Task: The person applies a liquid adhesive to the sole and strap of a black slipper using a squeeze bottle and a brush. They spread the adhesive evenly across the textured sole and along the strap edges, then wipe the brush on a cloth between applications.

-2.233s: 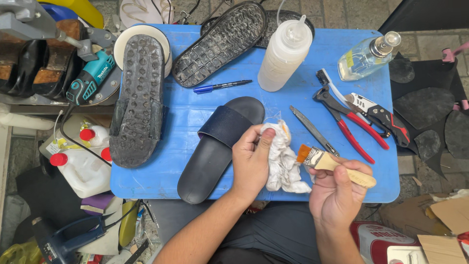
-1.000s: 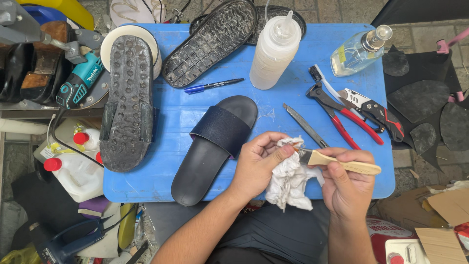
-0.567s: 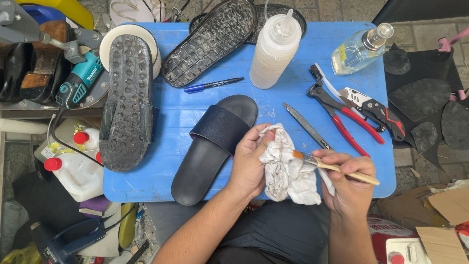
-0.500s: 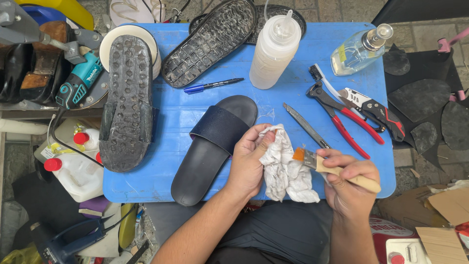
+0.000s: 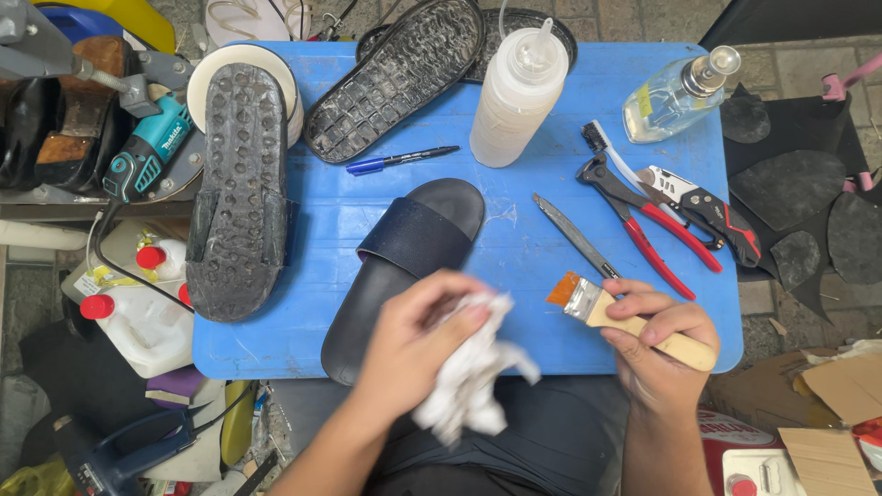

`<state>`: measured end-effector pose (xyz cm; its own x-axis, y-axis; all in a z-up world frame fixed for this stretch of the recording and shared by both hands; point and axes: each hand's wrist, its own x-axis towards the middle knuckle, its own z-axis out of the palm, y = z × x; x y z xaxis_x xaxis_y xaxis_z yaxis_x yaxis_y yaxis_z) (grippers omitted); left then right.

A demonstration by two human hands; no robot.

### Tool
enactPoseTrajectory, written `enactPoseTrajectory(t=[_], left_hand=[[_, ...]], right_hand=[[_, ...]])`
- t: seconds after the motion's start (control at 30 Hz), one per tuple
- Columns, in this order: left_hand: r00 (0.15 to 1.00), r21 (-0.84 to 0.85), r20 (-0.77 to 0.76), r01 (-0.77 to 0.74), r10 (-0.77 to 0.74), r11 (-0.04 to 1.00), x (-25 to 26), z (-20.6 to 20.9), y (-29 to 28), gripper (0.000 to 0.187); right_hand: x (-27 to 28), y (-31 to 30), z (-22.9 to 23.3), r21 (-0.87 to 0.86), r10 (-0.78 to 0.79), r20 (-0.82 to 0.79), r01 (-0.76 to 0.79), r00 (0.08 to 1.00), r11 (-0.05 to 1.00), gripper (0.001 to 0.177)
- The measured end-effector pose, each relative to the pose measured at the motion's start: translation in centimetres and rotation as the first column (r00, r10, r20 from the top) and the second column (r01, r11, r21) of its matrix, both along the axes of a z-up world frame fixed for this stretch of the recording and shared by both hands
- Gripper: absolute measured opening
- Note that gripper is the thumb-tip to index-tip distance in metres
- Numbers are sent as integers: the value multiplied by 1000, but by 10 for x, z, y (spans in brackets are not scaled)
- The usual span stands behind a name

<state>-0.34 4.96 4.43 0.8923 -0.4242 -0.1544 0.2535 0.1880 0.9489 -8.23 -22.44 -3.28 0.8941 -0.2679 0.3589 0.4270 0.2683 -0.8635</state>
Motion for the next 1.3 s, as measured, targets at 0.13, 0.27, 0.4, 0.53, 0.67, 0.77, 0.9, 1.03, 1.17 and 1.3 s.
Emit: enactPoseTrajectory(t=[0.13,0.27,0.4,0.53,0.67,0.77,0.9,1.03,1.17,1.3], left_hand=[[939,463,278,53,-202,885,-27,44,100,17],[961,926,166,-75,-221,369,-48,47,185,30],[988,998,52,-46,142,-44,-61,30,244,42],[984,952,168,-146,57,-270,-66,27,259,60],[850,857,514,-515,-114,22,-70,37,208,26],[902,761,388,-429,189,487,-58,32,151,23],[824,617,560,-486,88,619,-31,30,114,27],[832,671,546,-368,-94,643,-14,21,81,22],[655,601,695,-303,-297,740,2,-4,63,41],[603,654,674,-221,-426,723,22,-20,63,49]], right_hand=[[9,7,-3,114,-44,-34,47,998,992,30],[20,19,-6,239,-20,-73,37,997,970,27],[29,30,-11,231,2,-101,21,995,973,28],[30,26,-17,232,7,-121,22,993,972,21],[31,20,-22,285,35,-141,7,989,959,12],[32,19,-23,261,57,-139,-19,989,965,9],[32,17,-23,276,85,-143,-43,986,960,9],[33,13,-25,282,94,-135,-53,986,958,9],[33,13,-29,230,93,-136,-60,986,971,9],[32,11,-30,252,79,-158,-37,984,967,25]])
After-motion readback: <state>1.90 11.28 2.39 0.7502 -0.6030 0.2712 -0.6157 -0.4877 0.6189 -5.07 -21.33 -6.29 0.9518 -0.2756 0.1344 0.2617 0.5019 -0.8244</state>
